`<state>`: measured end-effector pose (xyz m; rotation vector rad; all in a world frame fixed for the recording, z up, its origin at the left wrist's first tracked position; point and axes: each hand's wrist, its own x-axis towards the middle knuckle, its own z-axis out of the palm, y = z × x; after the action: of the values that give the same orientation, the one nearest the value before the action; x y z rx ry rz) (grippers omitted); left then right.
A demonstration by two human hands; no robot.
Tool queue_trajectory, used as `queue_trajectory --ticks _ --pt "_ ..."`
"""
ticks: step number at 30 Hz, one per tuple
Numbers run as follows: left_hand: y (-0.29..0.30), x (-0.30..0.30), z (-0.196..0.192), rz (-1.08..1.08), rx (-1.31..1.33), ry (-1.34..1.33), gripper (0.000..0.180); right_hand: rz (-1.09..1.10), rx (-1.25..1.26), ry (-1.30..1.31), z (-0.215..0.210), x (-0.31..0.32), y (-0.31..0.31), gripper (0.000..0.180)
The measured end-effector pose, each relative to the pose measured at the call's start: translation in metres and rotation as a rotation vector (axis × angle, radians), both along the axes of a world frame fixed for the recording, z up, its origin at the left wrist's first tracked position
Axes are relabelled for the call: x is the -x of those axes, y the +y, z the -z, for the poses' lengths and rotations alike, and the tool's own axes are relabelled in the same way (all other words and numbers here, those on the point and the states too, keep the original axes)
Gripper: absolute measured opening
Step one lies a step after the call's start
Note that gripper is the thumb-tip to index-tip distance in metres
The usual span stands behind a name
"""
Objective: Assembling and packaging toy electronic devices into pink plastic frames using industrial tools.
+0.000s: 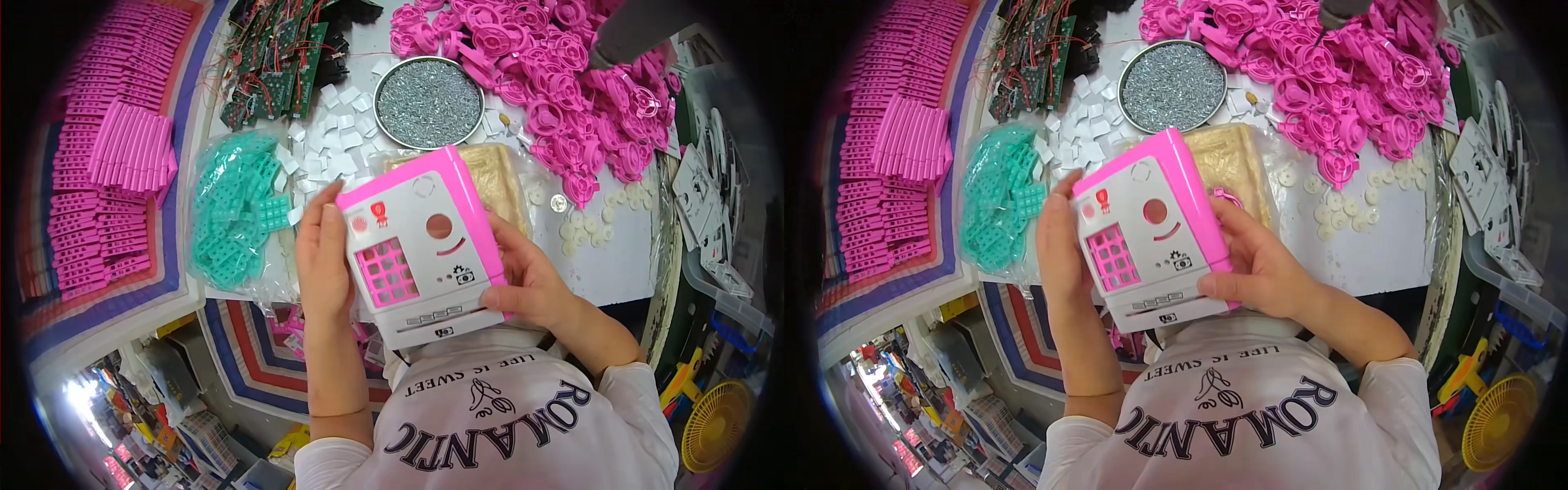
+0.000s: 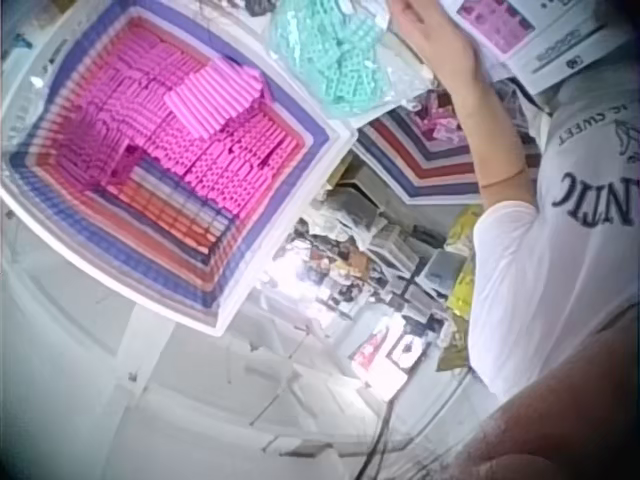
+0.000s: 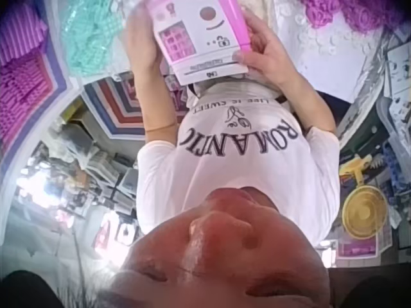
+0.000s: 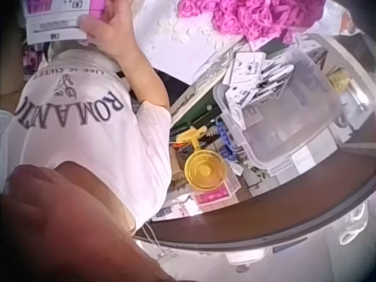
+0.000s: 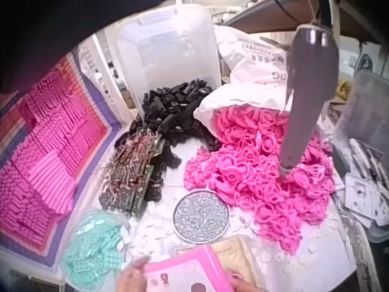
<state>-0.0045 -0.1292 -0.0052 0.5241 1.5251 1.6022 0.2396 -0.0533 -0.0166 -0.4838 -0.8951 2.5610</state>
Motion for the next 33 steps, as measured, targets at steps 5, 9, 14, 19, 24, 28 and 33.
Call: queue_trajectory --ticks 5,9,14,19,24,28,33 --pt "-0.004 -0.004 0.003 -0.018 -0.081 -0.091 0.028 -0.119 -0.022 -0.135 -0.006 -0.009 0.005 0.079" --pt "0.005 -0.01 -0.006 -0.035 -0.126 -0.029 0.024 -0.086 -0.034 -0.184 -0.005 -0.01 0.002 0.069" --pt "0.012 -0.008 -0.012 0.041 -0.101 0.025 0.024 -0.004 -0.153 -0.252 -0.013 -0.016 0.002 0.067" --pt "-0.017 -0.03 -0.019 0.064 0.046 0.235 0.024 0.092 -0.199 -0.215 -0.013 -0.019 0.001 0.069" --pt "-0.025 -0.041 0.005 -0.006 -0.006 0.537 0.03 0.094 -0.219 -0.247 -0.015 -0.017 -0.004 0.07" --pt "-0.024 -0.039 0.015 -0.042 -0.082 0.651 0.025 0.053 -0.253 -0.358 -0.018 -0.019 0.003 0.071" --pt "-0.026 -0.031 -0.014 0.323 -0.154 0.63 0.008 0.264 -0.363 -0.27 -0.04 -0.018 0.033 0.057"
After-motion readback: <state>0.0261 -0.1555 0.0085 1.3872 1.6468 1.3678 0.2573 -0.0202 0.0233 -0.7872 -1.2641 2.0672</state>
